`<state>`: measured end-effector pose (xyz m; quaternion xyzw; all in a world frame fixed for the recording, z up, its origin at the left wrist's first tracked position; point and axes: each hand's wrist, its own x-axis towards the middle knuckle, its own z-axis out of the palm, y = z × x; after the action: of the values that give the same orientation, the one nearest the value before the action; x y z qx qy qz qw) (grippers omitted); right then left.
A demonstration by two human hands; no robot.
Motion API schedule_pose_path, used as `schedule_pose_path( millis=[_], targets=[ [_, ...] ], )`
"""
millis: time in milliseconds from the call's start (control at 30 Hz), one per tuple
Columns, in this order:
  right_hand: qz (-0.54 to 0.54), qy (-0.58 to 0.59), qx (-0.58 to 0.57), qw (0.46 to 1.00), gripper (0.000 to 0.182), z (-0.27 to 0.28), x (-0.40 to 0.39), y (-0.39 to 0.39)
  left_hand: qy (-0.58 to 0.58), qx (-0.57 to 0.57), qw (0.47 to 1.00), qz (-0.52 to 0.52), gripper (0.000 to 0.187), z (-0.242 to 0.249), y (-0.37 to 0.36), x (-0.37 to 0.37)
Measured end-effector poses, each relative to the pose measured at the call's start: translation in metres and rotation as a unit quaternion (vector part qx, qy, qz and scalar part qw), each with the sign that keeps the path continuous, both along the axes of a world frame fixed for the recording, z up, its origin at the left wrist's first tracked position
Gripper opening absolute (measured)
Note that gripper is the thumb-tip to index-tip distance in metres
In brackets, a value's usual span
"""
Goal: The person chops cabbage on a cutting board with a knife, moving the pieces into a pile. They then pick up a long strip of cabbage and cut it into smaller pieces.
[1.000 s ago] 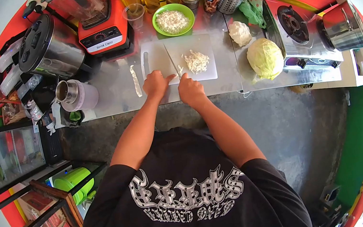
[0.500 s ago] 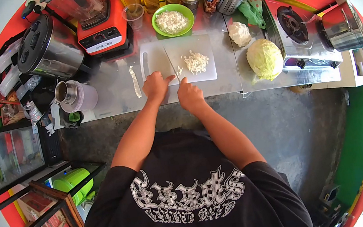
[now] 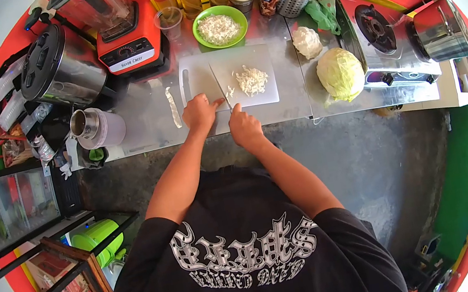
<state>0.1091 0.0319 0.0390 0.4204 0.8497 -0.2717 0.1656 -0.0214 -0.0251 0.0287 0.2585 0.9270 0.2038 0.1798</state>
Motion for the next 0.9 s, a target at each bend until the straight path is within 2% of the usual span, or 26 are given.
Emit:
schedule_pose_path(
  millis=[133,200,367,633,900],
  targets=[
    [-0.024,0.02,0.0,1.0,0.025,0.001,-0.006,0.005,0.017,0.029,0.999,0.009,0.056,-0.012,-0.003,0.001],
    [0.032,0.013,0.035,0.999,0.023,0.005,-0.011,0.012,0.011,0.031,0.999,-0.001,0.056,-0.012,-0.005,0.0],
    [0.047,-0.009,0.023,0.999,0.025,0.019,-0.01,0.013,-0.019,0.043,0.999,-0.007,0.056,-0.011,-0.008,-0.005],
    [0.028,-0.013,0.019,0.999,0.024,0.008,-0.007,-0.001,-0.137,0.043,0.989,-0.034,0.02,-0.016,-0.011,-0.023],
    [0.069,-0.009,0.066,0.995,0.029,0.013,-0.008,0.004,-0.139,0.073,0.987,-0.032,0.014,-0.028,-0.012,-0.024]
  ],
)
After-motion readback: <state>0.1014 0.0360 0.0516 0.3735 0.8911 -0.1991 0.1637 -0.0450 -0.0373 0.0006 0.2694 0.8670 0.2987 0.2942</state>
